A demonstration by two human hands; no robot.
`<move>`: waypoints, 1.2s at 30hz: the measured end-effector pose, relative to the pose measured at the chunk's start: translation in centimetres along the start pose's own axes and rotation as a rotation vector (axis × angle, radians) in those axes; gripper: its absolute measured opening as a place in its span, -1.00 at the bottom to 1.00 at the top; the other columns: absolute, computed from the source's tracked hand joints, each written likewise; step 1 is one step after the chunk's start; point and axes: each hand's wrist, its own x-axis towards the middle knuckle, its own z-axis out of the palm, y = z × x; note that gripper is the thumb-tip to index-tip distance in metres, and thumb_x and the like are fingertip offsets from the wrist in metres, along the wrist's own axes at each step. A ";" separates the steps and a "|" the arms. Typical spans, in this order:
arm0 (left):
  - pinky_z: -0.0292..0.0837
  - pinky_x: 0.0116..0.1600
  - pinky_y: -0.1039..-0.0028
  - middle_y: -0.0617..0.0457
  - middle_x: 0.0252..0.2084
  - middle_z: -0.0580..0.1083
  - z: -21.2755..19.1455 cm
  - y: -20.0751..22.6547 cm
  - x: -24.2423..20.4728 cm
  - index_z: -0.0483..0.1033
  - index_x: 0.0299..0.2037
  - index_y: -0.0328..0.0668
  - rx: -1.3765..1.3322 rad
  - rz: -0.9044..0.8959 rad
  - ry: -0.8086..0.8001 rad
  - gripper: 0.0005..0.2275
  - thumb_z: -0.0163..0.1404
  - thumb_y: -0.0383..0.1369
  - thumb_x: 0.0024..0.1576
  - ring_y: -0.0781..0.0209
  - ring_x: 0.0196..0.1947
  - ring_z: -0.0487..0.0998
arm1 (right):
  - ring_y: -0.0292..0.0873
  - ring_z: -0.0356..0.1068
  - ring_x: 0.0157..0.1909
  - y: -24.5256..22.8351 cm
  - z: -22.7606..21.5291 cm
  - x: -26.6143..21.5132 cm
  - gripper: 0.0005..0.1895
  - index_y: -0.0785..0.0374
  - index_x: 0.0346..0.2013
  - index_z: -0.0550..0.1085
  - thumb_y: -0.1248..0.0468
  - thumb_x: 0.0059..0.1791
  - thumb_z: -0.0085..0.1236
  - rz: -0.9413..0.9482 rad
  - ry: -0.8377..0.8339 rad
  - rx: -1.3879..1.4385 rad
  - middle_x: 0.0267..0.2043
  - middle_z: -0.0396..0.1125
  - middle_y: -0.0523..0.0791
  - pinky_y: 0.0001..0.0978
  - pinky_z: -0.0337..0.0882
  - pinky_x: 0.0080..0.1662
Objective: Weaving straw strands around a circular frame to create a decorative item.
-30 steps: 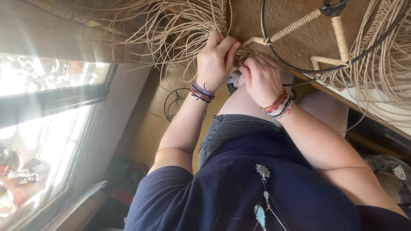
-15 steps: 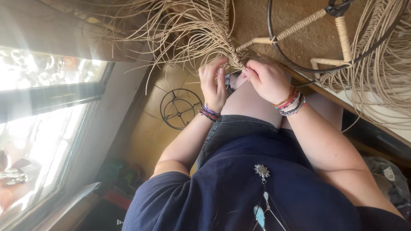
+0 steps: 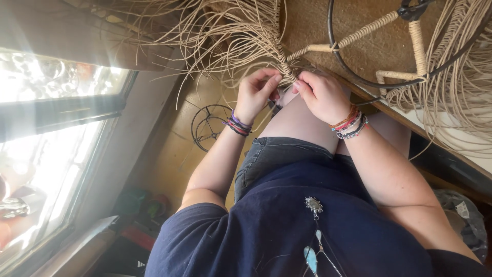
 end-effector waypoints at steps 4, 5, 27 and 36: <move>0.48 -0.39 0.60 0.05 -0.53 0.55 -0.9 1.5 0.8 0.71 -0.18 -0.05 0.320 0.136 -0.037 -0.88 0.27 -0.30 0.13 0.42 -0.50 0.58 | 0.15 0.45 -0.26 -0.2 -0.2 0.0 -0.71 0.15 -0.37 0.45 0.16 0.22 -0.01 0.026 -0.009 0.017 -0.50 0.41 -0.08 -0.02 0.45 -0.14; 0.48 -0.32 0.48 0.05 -0.49 0.54 -0.8 2.1 0.9 0.70 -0.22 0.00 0.444 0.281 -0.044 -0.89 0.27 -0.27 0.12 0.24 -0.46 0.58 | 0.12 0.46 -0.26 -0.2 -0.2 0.1 -0.72 0.15 -0.36 0.45 0.17 0.21 -0.01 0.047 -0.011 0.025 -0.50 0.42 -0.10 -0.04 0.46 -0.14; 0.35 -0.23 0.42 0.18 -0.47 0.43 0.0 1.3 1.1 0.60 -0.32 0.02 0.731 0.723 0.095 -0.90 0.14 -0.26 0.21 0.18 -0.45 0.49 | 0.18 0.51 -0.34 -0.8 2.2 0.2 -0.71 0.03 -0.27 0.38 -0.01 0.22 -0.11 0.104 0.184 -0.290 -0.54 0.41 -0.02 0.10 0.47 -0.30; 0.34 0.01 0.27 0.07 -0.21 0.48 3.9 6.4 -2.0 0.61 -0.25 -0.03 0.831 0.976 0.061 -0.94 0.15 -0.30 0.19 -0.01 -0.12 0.49 | 0.09 0.51 -0.15 -2.8 -0.5 -3.5 -0.85 0.09 -0.06 0.42 0.20 0.09 0.03 -0.050 0.208 -0.388 -0.25 0.41 -0.05 -0.04 0.53 -0.21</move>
